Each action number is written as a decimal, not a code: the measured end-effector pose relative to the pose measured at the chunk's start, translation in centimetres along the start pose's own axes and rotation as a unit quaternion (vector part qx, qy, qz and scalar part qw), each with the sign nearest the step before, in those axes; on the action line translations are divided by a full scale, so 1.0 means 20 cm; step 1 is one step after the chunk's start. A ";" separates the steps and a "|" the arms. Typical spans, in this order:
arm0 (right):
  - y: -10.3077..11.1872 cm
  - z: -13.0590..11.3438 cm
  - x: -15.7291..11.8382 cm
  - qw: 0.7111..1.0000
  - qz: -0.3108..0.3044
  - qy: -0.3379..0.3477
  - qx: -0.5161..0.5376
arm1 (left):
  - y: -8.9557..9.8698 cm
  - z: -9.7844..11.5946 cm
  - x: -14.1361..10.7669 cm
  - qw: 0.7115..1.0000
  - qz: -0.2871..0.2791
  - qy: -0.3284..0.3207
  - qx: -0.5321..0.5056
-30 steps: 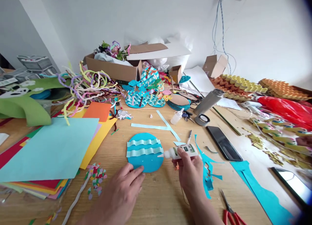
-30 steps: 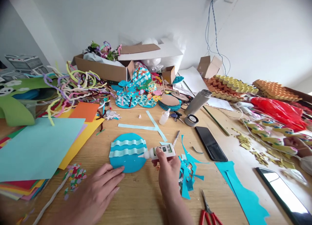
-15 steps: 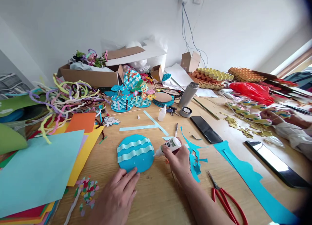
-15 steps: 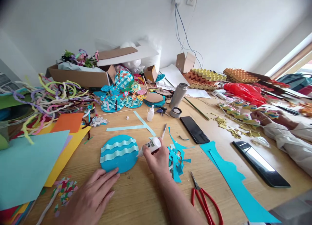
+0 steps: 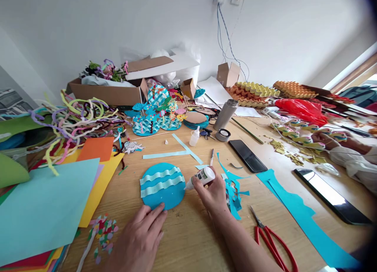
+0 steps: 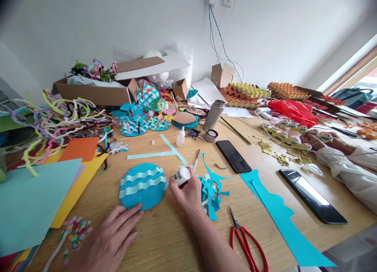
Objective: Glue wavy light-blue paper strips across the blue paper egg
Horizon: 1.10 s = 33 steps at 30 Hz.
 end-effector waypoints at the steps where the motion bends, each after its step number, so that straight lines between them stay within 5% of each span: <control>1: 0.00 0.00 0.00 1.000 -0.001 0.001 0.000 | 0.00 0.00 0.00 1.000 -0.001 0.001 -0.003; 33: -0.01 0.02 -0.01 1.000 -0.004 -0.022 -0.003 | 0.00 0.00 0.00 1.000 -0.003 0.013 -0.025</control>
Point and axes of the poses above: each hand's wrist, its own x-axis towards the middle knuckle, its own y-axis out of the back of the hand, z = x × y, the point moved 7 cm from there along x, towards the middle knuckle, and after that the axes turned 4 degrees about -y, right-handed, at the moved point
